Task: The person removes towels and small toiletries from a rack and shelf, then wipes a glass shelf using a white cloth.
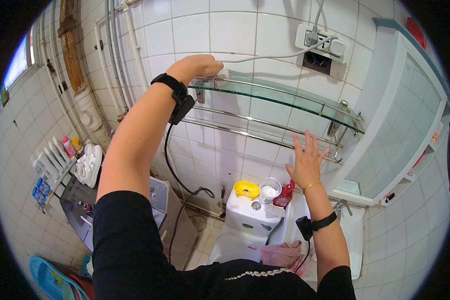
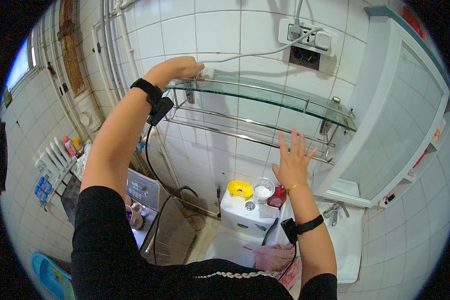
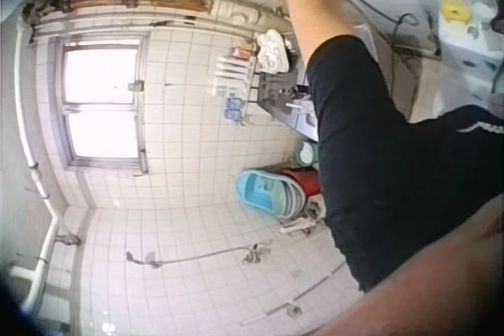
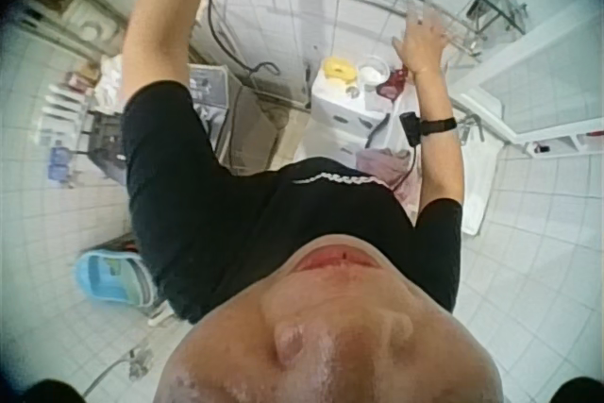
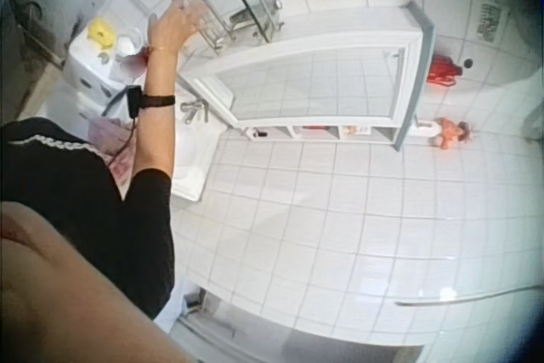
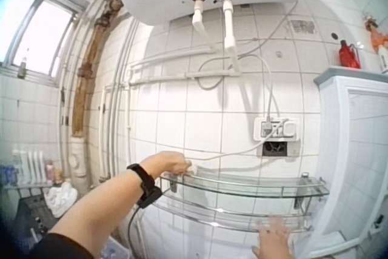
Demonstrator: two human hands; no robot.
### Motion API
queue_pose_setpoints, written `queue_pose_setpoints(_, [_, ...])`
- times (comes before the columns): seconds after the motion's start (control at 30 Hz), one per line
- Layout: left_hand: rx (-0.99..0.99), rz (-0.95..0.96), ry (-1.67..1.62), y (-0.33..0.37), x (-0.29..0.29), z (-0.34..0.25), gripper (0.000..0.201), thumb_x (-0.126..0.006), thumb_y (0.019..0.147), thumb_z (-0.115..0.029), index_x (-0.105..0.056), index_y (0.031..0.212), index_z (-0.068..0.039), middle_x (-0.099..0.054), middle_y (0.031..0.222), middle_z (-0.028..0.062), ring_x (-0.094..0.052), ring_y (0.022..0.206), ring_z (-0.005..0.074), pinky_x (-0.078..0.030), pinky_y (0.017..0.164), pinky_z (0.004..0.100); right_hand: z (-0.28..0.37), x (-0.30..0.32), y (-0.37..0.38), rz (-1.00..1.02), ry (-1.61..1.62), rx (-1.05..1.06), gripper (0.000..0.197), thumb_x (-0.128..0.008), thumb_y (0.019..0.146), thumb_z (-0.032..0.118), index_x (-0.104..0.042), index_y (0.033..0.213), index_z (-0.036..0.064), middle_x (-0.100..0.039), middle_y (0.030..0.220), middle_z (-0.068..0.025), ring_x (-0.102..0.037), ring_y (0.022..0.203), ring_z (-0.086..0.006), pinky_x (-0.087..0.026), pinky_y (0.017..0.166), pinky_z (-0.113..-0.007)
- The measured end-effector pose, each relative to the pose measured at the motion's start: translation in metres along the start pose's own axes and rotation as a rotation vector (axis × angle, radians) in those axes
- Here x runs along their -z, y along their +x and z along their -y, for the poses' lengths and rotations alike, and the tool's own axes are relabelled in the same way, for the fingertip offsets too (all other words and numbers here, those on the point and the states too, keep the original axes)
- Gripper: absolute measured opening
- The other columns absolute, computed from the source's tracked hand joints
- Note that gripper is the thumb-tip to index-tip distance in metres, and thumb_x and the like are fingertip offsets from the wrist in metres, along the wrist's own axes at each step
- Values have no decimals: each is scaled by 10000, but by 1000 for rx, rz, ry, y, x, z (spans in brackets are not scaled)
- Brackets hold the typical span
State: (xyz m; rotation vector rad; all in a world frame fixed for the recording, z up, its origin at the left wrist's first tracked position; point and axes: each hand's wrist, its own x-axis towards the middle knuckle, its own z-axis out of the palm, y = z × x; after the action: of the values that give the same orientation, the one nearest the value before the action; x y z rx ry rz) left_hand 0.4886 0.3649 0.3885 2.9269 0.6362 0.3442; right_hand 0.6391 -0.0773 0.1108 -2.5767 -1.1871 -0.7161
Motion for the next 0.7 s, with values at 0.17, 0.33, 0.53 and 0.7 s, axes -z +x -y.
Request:
queue_pose_setpoints(0.17, [-118,126,72,36,-12,-32,649,-567,1156,-491,-872,1364,42,-828,1463,356,-770,1254,522,-578,1151,608,11,-4,15,113,23,-31,1246,-1103,813,408,-478,1889,345,-327,2008,-157,-314,1843,-456,-99,1409,-952])
queue_pose_setpoints(0.33, [-165,209,0,74,-24,-44,638,-580,1190,-489,-830,1487,17,-808,1542,338,-758,1326,493,-564,1190,604,3,-13,17,53,13,0,1209,-1117,783,426,-538,1841,342,-395,1970,-134,-410,1774,-430,-103,1413,-933])
queue_pose_setpoints(0.53, [-10,255,-39,91,-41,-5,560,-540,1205,-418,-869,1416,-17,-858,1438,285,-783,1215,408,-587,1099,582,-9,-25,21,55,17,22,1196,-1116,780,434,-550,1830,337,-422,1946,-121,-440,1741,-420,-110,1409,-932])
queue_pose_setpoints(0.7, [-360,206,269,83,-33,-71,570,-609,1171,-502,-902,1267,-23,-865,1301,302,-792,1170,443,-604,1080,591,-5,-26,23,40,14,2,1184,-1115,774,434,-564,1817,332,-432,1934,-111,-439,1732,-415,-100,1411,-927])
